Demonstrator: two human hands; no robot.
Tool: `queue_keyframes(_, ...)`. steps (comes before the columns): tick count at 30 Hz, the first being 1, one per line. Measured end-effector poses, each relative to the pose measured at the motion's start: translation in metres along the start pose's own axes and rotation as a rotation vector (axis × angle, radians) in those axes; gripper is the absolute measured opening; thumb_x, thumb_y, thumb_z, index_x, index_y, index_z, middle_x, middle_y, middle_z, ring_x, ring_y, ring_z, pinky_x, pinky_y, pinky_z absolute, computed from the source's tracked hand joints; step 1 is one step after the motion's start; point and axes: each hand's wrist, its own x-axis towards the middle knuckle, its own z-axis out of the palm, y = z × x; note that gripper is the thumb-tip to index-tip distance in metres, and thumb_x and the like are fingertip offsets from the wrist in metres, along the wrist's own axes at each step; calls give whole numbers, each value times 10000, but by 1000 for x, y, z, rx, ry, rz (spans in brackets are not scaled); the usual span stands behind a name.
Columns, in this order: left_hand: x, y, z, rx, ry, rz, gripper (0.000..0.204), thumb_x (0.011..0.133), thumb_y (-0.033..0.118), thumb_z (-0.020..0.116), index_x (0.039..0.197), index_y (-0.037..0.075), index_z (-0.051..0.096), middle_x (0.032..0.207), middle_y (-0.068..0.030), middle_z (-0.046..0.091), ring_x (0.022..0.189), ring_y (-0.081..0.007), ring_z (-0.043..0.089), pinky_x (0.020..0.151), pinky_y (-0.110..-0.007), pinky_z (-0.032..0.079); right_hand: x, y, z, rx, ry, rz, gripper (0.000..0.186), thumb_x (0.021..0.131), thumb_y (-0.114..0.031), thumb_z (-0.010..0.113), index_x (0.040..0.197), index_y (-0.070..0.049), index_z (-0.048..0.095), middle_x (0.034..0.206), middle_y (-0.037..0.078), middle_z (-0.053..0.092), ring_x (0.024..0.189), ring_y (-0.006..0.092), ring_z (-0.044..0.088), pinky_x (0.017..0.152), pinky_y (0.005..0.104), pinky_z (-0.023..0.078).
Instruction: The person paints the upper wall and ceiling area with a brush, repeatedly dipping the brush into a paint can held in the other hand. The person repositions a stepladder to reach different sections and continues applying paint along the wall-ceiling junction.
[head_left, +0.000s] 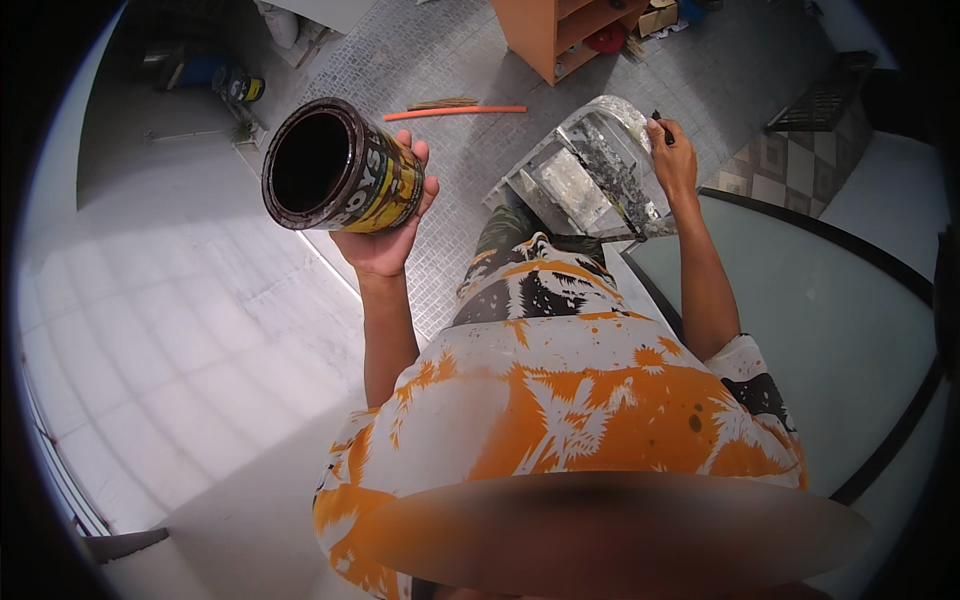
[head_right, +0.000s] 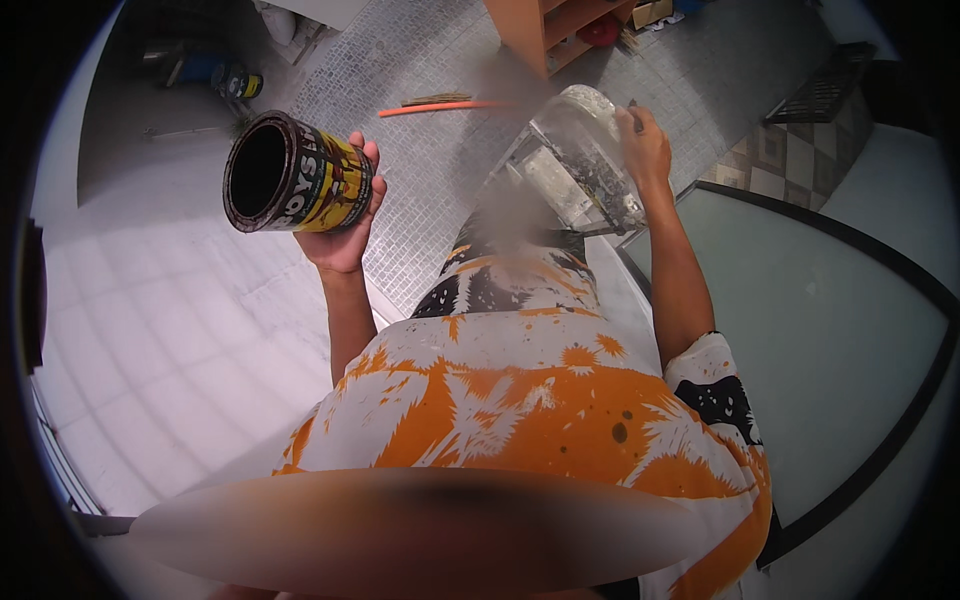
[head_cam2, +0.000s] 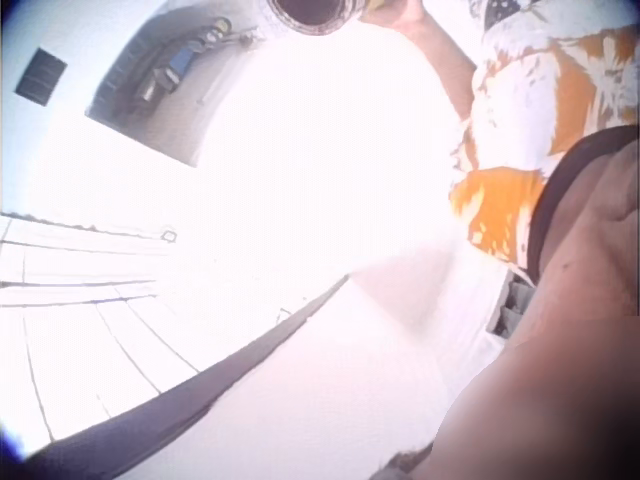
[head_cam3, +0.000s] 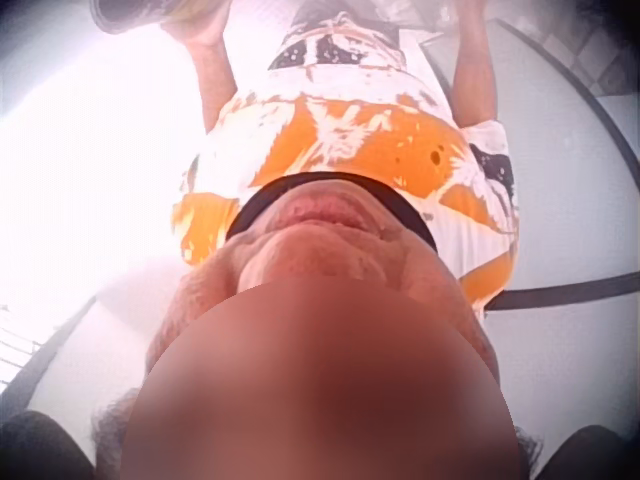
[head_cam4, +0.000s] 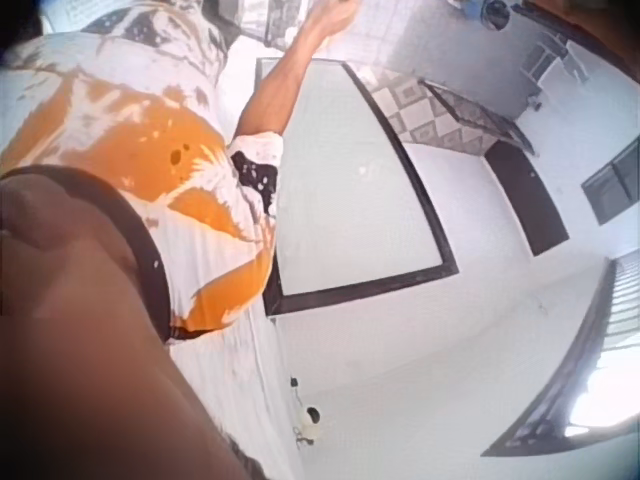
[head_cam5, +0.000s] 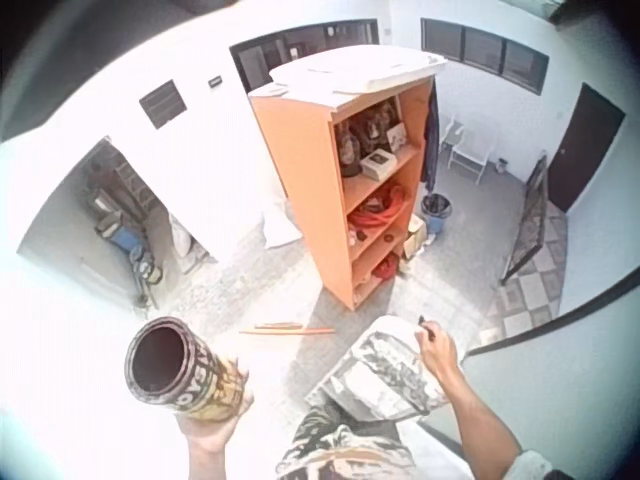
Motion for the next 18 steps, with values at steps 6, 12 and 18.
queue_keyframes(6, 13, 17, -1, -15, -1, -14, 761, 988, 562, 576, 1552, 76, 419, 1608, -258, 356, 1506, -472, 304, 1179, -704, 289, -5, -3, -3, 150, -13, -23, 439, 983, -465, 642, 1183, -82, 720, 1033, 166, 756, 979, 286, 727, 891, 373, 533)
queue_keyframes(12, 23, 25, -8, -11, -1, -56, 721, 999, 553, 557, 1545, 96, 441, 1637, -229, 321, 1531, -452, 254, 1192, -693, 271, -11, -1, -5, 174, 64, -102, 352, 1002, -382, 670, 1141, -64, 727, 1023, 124, 754, 930, 218, 707, 857, 347, 533)
queue_keyframes(18, 18, 24, -18, -9, -31, -62, 693, 1007, 538, 558, 1553, 129, 437, 1641, -218, 311, 1534, -449, 250, 1198, -689, 272, -18, 2, -10, 178, 103, -178, 385, 1017, -401, 675, 1139, -39, 725, 1000, 93, 742, 891, 171, 674, 808, 317, 529)
